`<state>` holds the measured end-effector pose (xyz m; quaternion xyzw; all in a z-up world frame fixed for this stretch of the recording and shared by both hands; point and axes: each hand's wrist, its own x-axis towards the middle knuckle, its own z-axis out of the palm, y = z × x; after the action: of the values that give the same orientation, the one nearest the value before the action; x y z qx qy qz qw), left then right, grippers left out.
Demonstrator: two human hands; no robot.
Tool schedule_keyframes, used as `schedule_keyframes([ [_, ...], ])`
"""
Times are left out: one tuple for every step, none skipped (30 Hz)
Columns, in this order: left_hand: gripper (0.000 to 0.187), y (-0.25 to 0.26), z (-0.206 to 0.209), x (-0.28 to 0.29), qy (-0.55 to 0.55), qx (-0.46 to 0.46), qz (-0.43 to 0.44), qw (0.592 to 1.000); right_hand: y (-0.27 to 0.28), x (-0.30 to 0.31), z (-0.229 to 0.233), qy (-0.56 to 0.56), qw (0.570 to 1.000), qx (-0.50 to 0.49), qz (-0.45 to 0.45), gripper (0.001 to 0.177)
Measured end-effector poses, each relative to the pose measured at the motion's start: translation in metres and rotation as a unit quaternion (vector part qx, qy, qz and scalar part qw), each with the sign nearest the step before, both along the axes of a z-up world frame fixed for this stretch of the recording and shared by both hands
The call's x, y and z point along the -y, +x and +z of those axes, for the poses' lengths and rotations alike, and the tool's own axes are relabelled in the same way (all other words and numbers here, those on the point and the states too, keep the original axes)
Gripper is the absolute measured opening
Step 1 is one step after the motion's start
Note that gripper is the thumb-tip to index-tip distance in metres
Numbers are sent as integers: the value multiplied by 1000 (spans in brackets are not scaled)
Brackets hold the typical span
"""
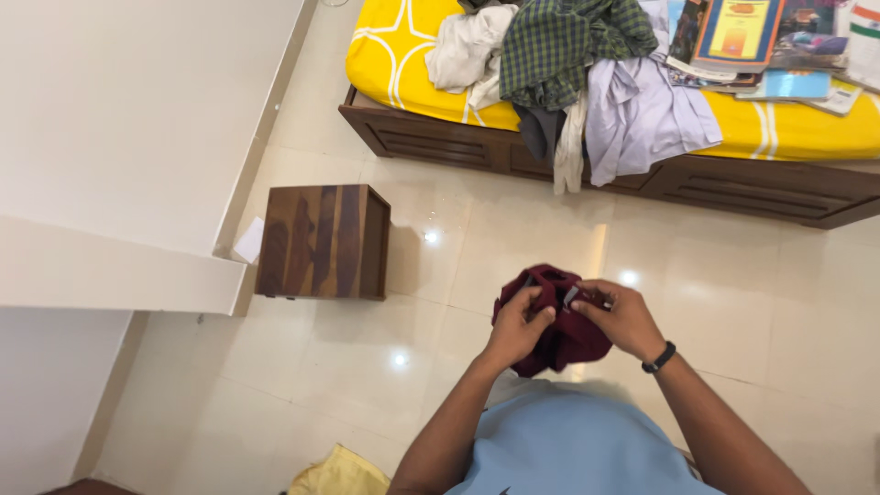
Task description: The person removes books and clothes from a wooden wardrobe and places them on a nearby bed. The person handles items one at a time, including books and folded garments, and places them in a pile on the bed.
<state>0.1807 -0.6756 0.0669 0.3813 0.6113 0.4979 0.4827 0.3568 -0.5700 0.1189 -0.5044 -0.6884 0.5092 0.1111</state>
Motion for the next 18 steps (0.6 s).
schedule_keyframes([
  [43, -15, 3, -9, 4, -13, 6, 1000, -16, -11, 2, 0, 1000, -23, -9, 35],
  [44, -28, 3, -17, 3, -7, 9, 1000, -28, -22, 2, -3, 999, -41, -17, 35],
  [45, -43, 4, -26, 2, -2, 11, 1000, -38, -29, 1, -5, 998, -60, -25, 35],
  [45, -60, 7, -40, 7, 0, 16, 1000, -50, -37, 1, 6, 998, -61, -20, 36],
  [44, -71, 10, -47, 6, 7, 17, 1000, -61, -43, 2, 17, 998, -63, -16, 36],
  [43, -80, 12, -53, 8, 13, 18, 1000, -70, -51, 1, 31, 997, -65, -11, 36],
  [42, -89, 13, -60, 10, 19, 20, 1000, -80, -62, -2, 28, 996, -84, -5, 36],
  [41, -96, 11, -68, -3, 14, 19, 1000, -89, -71, -5, 20, 995, -99, 1, 36],
  [40, -104, 8, -77, -17, 8, 18, 1000, -96, -81, -8, 13, 993, -115, 6, 36],
  [40, -110, 4, -86, -29, 3, 18, 999, -103, -92, -12, 5, 996, -87, 10, 36],
  [40, -115, 1, -94, -31, -7, 16, 999, -111, -104, -16, -3, 998, -59, 14, 37],
  [41, -121, -3, -105, -31, -19, 16, 999, -119, -119, -19, -9, 999, -33, 20, 37],
  [42, -127, -6, -117, -31, -30, 16, 999, -127, -134, -21, -9, 999, -35, 24, 38],
  [42, -135, -9, -133, -29, -12, 16, 999, -135, -149, -23, -7, 999, -39, 28, 38],
  [41, -143, -11, -149, -27, 5, 16, 999, -143, -166, -25, -6, 999, -42, 33, 38],
  [41, -150, -13, -163, -28, 23, 15, 999, -151, -183, -26, -4, 998, -43, 34, 38],
  [41, -157, -14, -179, -28, 21, 15, 999, -159, -201, -27, -2, 998, -44, 36, 38],
  [41, -165, -14, -199, -26, 17, 16, 999, -168, -221, -26, 2, 998, -46, 39, 37],
])
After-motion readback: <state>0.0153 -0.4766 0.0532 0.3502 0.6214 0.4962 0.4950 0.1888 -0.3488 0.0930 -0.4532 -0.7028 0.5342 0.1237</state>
